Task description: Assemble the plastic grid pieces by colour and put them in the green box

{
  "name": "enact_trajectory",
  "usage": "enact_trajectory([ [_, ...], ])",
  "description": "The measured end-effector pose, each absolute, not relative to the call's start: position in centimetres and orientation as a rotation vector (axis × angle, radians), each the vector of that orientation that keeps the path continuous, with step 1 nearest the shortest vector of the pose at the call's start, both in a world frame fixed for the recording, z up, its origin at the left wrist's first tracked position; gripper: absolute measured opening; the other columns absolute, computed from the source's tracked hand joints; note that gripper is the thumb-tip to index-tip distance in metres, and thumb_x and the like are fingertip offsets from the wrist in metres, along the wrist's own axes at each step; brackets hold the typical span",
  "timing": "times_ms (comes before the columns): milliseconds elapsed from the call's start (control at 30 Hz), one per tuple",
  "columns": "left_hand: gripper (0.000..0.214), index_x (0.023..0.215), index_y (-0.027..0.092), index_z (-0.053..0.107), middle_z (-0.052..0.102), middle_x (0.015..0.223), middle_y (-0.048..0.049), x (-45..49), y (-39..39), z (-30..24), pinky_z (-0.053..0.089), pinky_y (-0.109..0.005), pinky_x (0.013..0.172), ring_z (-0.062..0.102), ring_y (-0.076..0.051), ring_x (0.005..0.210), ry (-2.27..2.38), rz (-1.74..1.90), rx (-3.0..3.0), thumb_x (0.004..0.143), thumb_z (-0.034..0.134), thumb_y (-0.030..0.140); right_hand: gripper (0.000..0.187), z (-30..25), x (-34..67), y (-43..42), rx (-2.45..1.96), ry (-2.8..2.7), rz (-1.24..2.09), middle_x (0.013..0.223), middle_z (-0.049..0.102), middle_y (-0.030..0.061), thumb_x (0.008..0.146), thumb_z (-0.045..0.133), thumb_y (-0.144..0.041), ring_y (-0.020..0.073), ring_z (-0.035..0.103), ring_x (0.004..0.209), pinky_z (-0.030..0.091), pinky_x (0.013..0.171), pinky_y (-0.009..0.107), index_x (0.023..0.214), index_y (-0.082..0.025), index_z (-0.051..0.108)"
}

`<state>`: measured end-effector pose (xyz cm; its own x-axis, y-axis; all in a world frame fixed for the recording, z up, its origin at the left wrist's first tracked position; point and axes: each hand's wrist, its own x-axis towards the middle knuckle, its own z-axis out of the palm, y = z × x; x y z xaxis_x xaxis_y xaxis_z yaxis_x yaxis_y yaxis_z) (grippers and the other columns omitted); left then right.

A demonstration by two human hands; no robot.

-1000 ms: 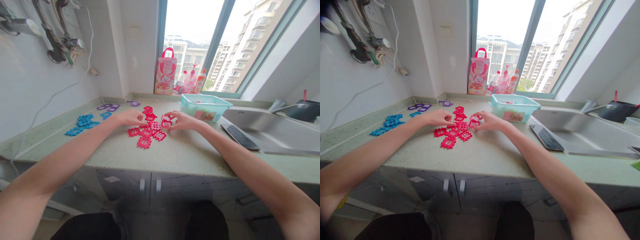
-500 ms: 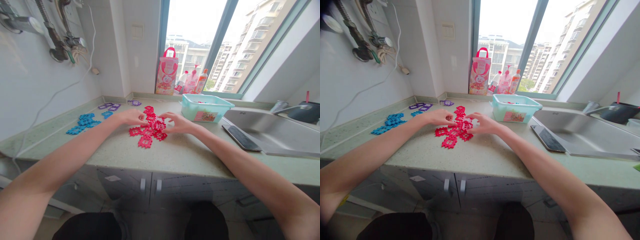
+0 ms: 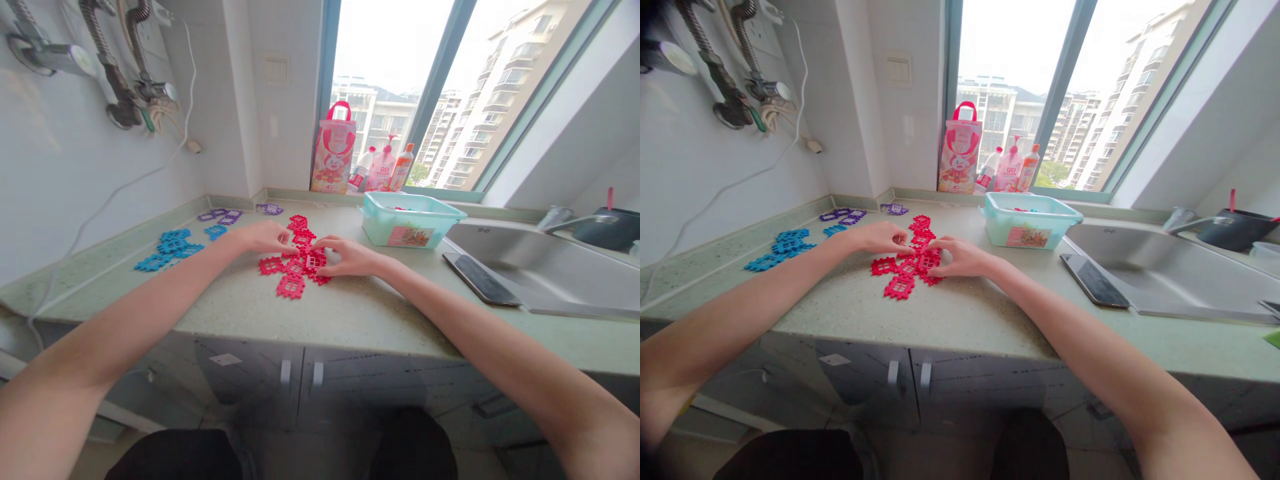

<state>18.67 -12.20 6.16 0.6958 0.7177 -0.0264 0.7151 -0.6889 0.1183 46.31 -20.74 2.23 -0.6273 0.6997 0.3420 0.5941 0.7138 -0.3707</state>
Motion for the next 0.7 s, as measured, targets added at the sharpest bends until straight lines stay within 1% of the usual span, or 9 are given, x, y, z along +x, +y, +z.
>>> enact_trajectory([
  [133,0.054,0.079,0.022,0.065,0.070,0.077,-0.0033,18.6,-12.1,6.1,0.033,-0.032,0.065,0.059,-0.020,0.072,1.182,0.023,2.788,0.085,0.061,0.076,0.058,2.2,46.3,-20.8,-1.034,-2.462,0.323,0.139,0.070,0.0110,0.088,0.083,-0.051,0.0287,0.067,0.129,0.047,0.118,0.048,0.139,-0.027,0.071],
  [300,0.054,0.080,0.022,0.066,0.071,0.080,-0.0040,18.5,-11.5,5.7,0.033,-0.032,0.064,0.059,-0.020,0.072,1.169,0.021,2.814,0.085,0.060,0.076,0.056,2.5,46.2,-21.0,-0.992,-2.484,0.311,0.139,0.071,0.0108,0.089,0.082,-0.050,0.0291,0.066,0.131,0.046,0.118,0.048,0.139,-0.027,0.070],
  [500,0.055,0.078,0.023,0.066,0.071,0.079,-0.0040,18.4,-11.0,5.5,0.032,-0.032,0.064,0.058,-0.020,0.070,1.159,0.033,2.813,0.084,0.060,0.078,0.061,2.5,46.1,-21.0,-1.039,-2.468,0.248,0.137,0.073,0.0116,0.086,0.085,-0.049,0.0303,0.069,0.125,0.050,0.112,0.049,0.141,-0.027,0.070],
  [700,0.054,0.077,0.023,0.064,0.071,0.080,-0.0048,18.3,-10.8,5.4,0.033,-0.032,0.064,0.059,-0.020,0.070,1.145,0.044,2.824,0.085,0.061,0.076,0.057,2.2,46.0,-20.6,-1.093,-2.408,0.275,0.137,0.075,0.0112,0.088,0.082,-0.043,0.0278,0.073,0.119,0.056,0.102,0.043,0.141,-0.024,0.070],
])
